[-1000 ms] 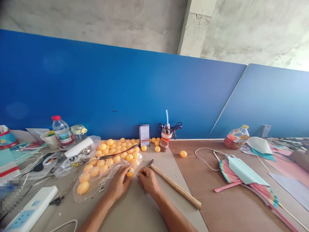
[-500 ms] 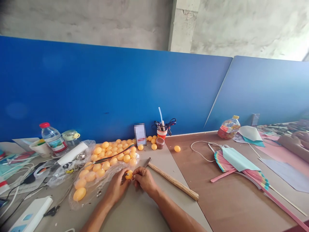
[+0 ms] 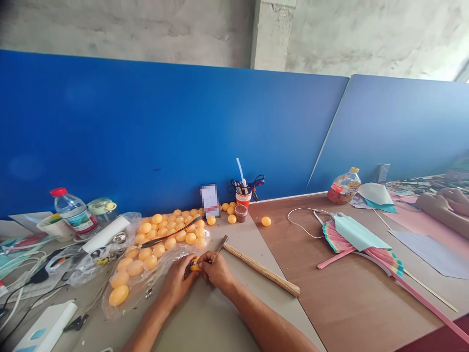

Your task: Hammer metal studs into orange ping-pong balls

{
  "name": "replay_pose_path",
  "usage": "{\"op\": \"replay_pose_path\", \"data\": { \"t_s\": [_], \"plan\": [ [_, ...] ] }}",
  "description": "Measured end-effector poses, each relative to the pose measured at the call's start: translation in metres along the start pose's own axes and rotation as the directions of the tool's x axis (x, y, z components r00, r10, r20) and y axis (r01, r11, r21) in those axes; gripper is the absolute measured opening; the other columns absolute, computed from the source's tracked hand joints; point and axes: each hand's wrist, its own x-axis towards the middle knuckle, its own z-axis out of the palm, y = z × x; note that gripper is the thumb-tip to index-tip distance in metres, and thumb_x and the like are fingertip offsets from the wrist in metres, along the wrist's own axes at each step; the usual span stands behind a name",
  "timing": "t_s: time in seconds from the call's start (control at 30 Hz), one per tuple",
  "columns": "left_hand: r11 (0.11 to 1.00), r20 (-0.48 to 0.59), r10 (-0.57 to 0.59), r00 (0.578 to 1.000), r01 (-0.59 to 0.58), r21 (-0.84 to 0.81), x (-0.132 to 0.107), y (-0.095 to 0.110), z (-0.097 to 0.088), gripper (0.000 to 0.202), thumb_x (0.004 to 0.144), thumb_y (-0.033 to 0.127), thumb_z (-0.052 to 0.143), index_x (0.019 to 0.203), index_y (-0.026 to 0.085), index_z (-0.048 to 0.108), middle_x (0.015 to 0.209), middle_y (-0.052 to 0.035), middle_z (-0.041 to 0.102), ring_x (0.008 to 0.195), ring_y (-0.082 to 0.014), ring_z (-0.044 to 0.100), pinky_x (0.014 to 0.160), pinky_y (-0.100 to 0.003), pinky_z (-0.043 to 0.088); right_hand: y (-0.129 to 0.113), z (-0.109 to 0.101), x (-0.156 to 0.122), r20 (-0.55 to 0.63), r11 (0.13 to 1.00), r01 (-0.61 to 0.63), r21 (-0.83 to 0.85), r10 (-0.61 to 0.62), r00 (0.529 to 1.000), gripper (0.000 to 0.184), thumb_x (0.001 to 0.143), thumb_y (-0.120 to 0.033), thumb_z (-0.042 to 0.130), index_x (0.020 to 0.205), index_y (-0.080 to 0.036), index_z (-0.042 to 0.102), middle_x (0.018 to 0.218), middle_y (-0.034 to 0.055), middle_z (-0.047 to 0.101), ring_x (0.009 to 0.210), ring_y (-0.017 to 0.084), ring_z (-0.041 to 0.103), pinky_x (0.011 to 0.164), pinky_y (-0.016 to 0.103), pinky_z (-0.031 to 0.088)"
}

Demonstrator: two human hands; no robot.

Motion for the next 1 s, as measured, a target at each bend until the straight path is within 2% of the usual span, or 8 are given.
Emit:
{"op": "replay_pose_path", "data": {
  "t_s": [0.37, 0.6, 1.0],
  "plan": [
    [0.999, -0.019, 0.032, 0.999, -0.032, 0.01, -0.002, -0.002, 0.003, 0.037, 0.08, 0.019, 0.054, 0.117, 0.022, 0.058, 0.114, -0.0081, 0.07, 0.105, -0.0259, 0.064, 0.093, -0.043, 0.051, -0.005, -0.003, 0.0, 0.035, 0.999, -0.021, -0.047, 0.023, 0.999, 0.005, 0.072, -0.018, 0.049, 0.07, -0.019, 0.054, 0.04, -0.0081, 0.048, 0.037, 0.008, 0.037, 0.042, 0.02, 0.026],
    [1.0, -0.02, 0.012, 1.0, -0.012, 0.013, -0.001, -0.001, 0.003, 0.037, 0.078, 0.017, 0.056, 0.115, 0.022, 0.057, 0.111, -0.0072, 0.07, 0.104, -0.0262, 0.064, 0.092, -0.045, 0.052, -0.008, -0.003, -0.003, 0.036, 0.995, -0.033, -0.093, 0.036, 0.999, 0.007, 0.073, -0.015, 0.048, 0.07, -0.02, 0.052, 0.04, -0.0078, 0.049, 0.037, 0.008, 0.039, 0.042, 0.02, 0.027],
    [1.0, -0.008, 0.023, 1.0, -0.023, 0.009, -0.002, 0.005, 0.002, 0.035, 0.077, 0.014, 0.054, 0.111, 0.023, 0.057, 0.105, -0.0062, 0.069, 0.1, -0.0247, 0.063, 0.089, -0.042, 0.05, -0.01, -0.007, -0.002, 0.09, 0.997, -0.049, -0.052, 0.054, 0.994, 0.005, 0.069, -0.023, 0.05, 0.068, -0.019, 0.052, 0.043, -0.0074, 0.05, 0.038, 0.007, 0.039, 0.045, 0.021, 0.027]
  ]
}}
